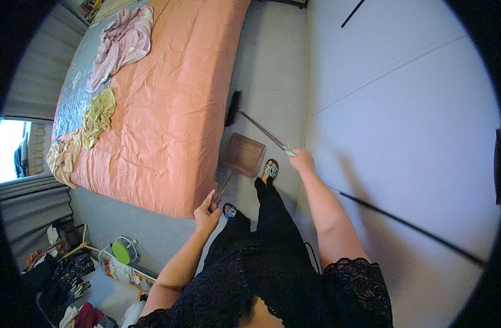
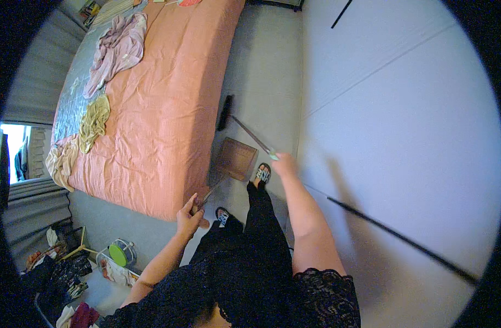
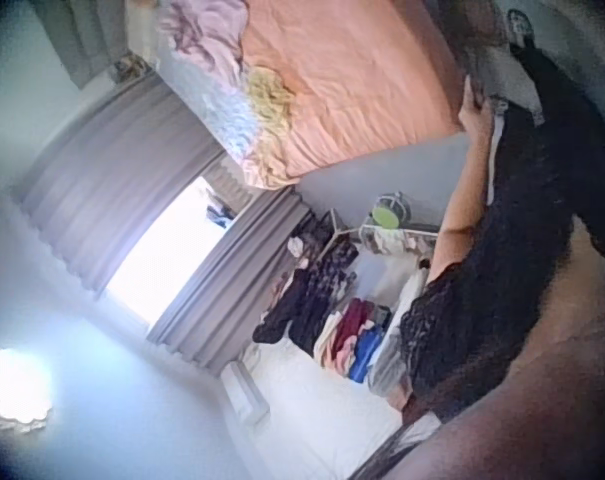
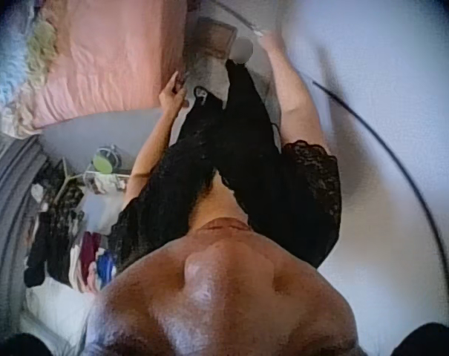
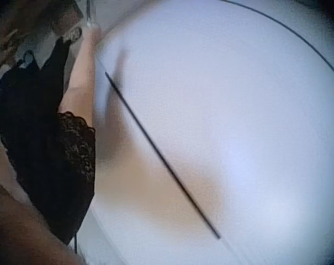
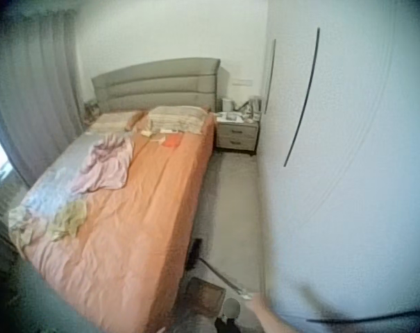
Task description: The person sweeps the floor with a broom and dustpan, moving debris into the dustpan. Then, the person organizes a cluttered bedside table by sorting papers, boxes, and small items, placing some into a plastic bag and arranging others on the bed.
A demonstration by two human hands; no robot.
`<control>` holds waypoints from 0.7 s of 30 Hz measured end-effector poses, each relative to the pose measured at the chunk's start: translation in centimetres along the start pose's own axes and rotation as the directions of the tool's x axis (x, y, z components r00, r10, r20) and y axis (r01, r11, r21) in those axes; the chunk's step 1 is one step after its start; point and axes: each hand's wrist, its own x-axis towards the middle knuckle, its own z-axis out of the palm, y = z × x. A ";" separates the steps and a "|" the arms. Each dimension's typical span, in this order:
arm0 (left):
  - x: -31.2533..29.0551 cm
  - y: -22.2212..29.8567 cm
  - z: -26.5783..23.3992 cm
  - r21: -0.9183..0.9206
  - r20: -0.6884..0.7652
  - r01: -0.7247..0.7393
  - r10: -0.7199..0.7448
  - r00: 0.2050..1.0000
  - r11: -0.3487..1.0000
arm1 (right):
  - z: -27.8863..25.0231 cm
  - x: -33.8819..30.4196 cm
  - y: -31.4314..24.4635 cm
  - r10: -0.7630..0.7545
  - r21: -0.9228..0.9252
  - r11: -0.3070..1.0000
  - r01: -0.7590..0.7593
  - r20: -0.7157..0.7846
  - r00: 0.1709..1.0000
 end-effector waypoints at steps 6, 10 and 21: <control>6.2 4.9 2.5 -0.016 -0.068 0.080 -0.081 0.994 0.997 | -8.3 4.1 5.8 0.209 0.102 0.973 -0.210 0.019 0.978; 10.8 8.4 3.8 0.021 -0.120 0.037 -0.035 0.992 0.999 | -13.4 7.9 1.9 0.171 0.247 0.949 -0.195 0.117 0.978; 23.7 17.2 3.2 0.115 -0.043 -0.044 0.049 0.998 0.992 | -9.2 27.1 -6.6 0.089 0.061 0.994 -0.089 0.006 0.996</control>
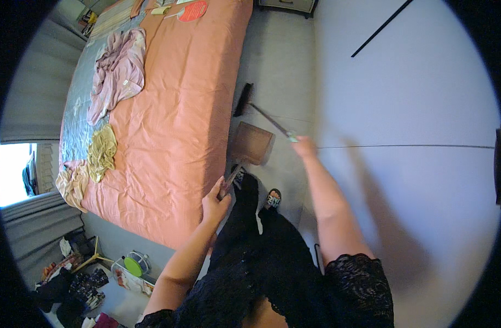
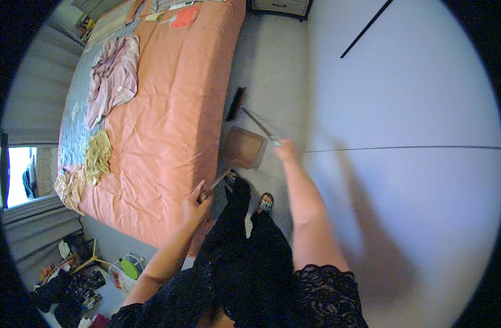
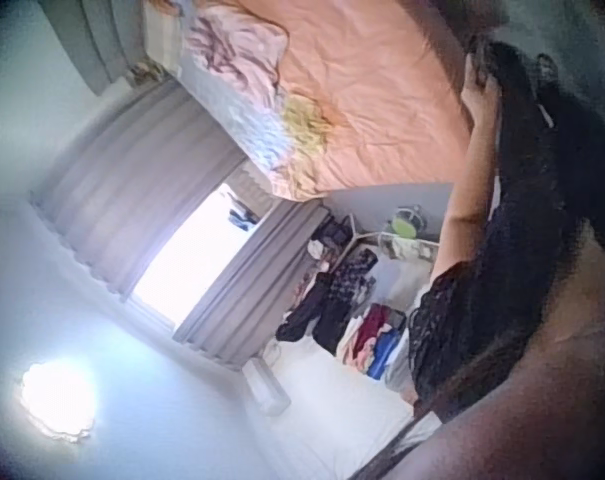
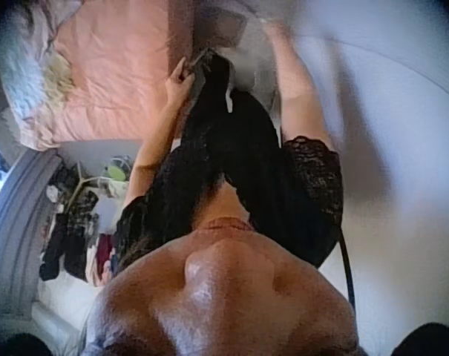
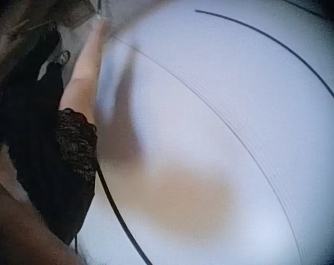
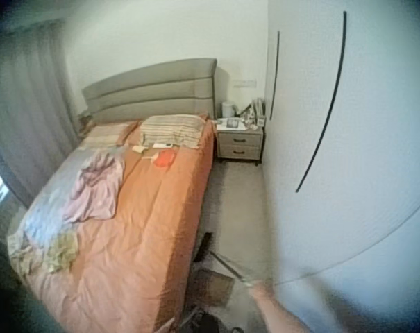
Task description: The person sweeps the floor with a broom and dustpan, moving debris into the dustpan. Then, the person organizes a cluttered bedside table by sorting papers, boxes, and small items, placing some into a plastic bag and arranging others on the bed.
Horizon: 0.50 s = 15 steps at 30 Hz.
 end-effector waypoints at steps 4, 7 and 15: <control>5.8 -1.9 -0.6 -0.219 -0.004 -0.018 0.018 1.000 0.976 | -4.5 1.0 4.4 0.093 0.040 0.995 -0.092 -0.036 0.995; 9.5 0.8 -2.4 -0.110 0.045 0.014 -0.009 0.999 0.994 | -8.6 0.6 2.7 0.070 0.027 0.997 -0.069 -0.051 0.996; 20.2 5.2 -3.1 -0.140 0.068 -0.030 0.040 0.997 0.990 | -5.0 13.1 -9.0 -0.141 0.002 0.990 0.142 -0.104 0.984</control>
